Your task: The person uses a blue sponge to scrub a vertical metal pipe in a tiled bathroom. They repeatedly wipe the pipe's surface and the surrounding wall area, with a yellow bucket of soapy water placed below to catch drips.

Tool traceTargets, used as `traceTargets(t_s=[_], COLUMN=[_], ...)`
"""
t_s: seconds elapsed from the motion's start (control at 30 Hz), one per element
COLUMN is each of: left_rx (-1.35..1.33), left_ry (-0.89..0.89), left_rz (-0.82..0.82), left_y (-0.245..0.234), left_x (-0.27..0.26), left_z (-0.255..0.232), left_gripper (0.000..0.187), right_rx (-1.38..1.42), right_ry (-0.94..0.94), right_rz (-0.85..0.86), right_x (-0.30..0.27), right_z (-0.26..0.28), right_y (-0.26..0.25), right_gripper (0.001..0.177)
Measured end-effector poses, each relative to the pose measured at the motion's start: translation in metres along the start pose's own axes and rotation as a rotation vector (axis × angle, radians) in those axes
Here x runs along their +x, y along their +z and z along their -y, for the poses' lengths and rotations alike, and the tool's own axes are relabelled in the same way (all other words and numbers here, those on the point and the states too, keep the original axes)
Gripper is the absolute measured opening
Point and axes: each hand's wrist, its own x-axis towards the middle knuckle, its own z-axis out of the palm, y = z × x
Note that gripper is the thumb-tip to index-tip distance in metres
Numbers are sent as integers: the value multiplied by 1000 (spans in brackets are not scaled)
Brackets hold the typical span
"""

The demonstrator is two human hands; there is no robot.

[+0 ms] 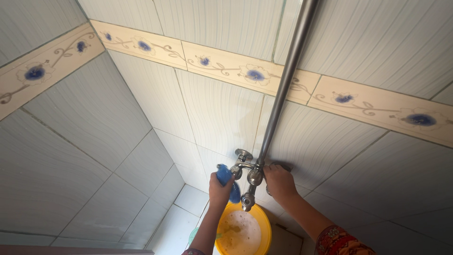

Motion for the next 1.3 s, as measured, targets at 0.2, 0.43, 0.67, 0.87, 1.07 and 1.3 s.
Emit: traceTargets(t_s=[0.2, 0.43, 0.67, 0.87, 1.07, 1.3], left_rx=[68, 376, -124, 351, 63, 490], left_ry=[173, 79, -126, 233, 83, 400], left_rz=[29, -54, 201, 185, 97, 25], left_y=[25, 34, 18, -20, -38, -18], left_x=[6, 25, 51, -9, -34, 9], left_z=[-27, -30, 2, 51, 5, -19], left_gripper=[47, 46, 41, 43, 65, 46], right_rx=[-13, -36, -6, -20, -22, -30], right_ry=[-9, -12, 12, 1, -2, 3], right_rz=[34, 45, -1, 16, 23, -4], right_x=[0, 1, -1, -6, -6, 0], right_z=[-1, -1, 0, 0, 1, 1], right_y=[1, 1, -1, 2, 2, 1], right_gripper=[14, 18, 8, 12, 11, 13])
